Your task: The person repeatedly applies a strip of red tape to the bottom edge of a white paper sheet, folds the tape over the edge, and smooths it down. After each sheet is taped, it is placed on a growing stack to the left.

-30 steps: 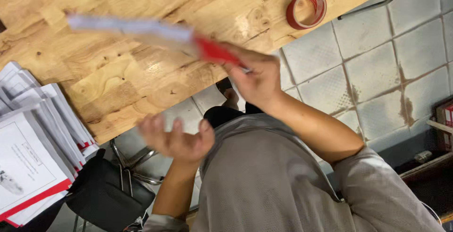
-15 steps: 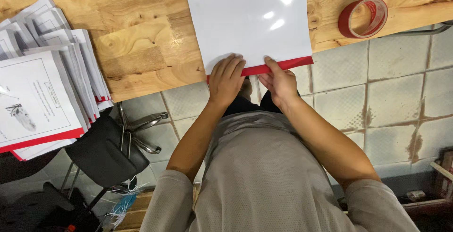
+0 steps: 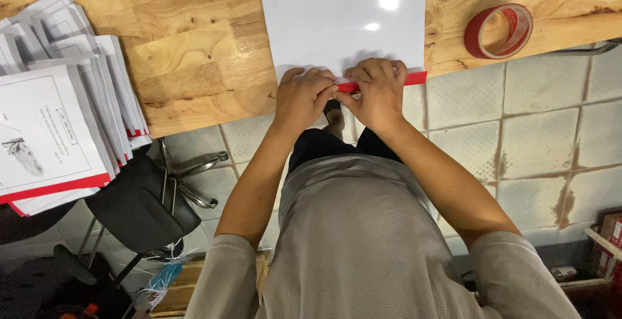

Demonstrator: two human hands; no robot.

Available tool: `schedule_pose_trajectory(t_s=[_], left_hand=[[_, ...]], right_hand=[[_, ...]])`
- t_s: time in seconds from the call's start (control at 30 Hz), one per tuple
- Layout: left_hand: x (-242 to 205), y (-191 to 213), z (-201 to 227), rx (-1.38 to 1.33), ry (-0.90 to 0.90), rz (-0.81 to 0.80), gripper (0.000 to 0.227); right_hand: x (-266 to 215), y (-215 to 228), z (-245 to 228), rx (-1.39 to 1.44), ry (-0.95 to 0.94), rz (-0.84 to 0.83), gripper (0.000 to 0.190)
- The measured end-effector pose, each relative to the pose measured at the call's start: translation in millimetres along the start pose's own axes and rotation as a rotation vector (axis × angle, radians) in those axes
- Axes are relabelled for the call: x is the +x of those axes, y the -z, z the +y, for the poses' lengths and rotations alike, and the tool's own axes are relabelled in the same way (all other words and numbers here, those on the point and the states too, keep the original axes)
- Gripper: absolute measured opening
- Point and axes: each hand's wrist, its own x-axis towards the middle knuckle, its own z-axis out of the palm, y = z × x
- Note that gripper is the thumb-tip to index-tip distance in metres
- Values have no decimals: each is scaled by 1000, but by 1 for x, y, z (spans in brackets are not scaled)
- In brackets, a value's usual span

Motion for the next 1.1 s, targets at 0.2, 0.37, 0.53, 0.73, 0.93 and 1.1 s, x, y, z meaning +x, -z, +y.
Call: schedule_pose_trajectory(t_s=[0.2,0.37,0.53,0.73,0.93,1.1], left_hand=[[1,-3,-2,23,28,-24,15],[0,-2,-6,17,16,-7,15],[2,-6,-2,20,55,-23,15],[-1,-8,-1,34,65,-25,14],[-12,-26,-4,246,92,87,28],[-31,-50,-10,368,344,270,98]], right_hand=[[-13,23,30,-62,-56,16,52],[-48,53,93,-173,-166,64,44],[-62,80,116,-203,-279,183,11],[7,47,58,294,135,-115,45],[68,18,45,198,62,-668,18],[77,20,46,204,46,-717,20]])
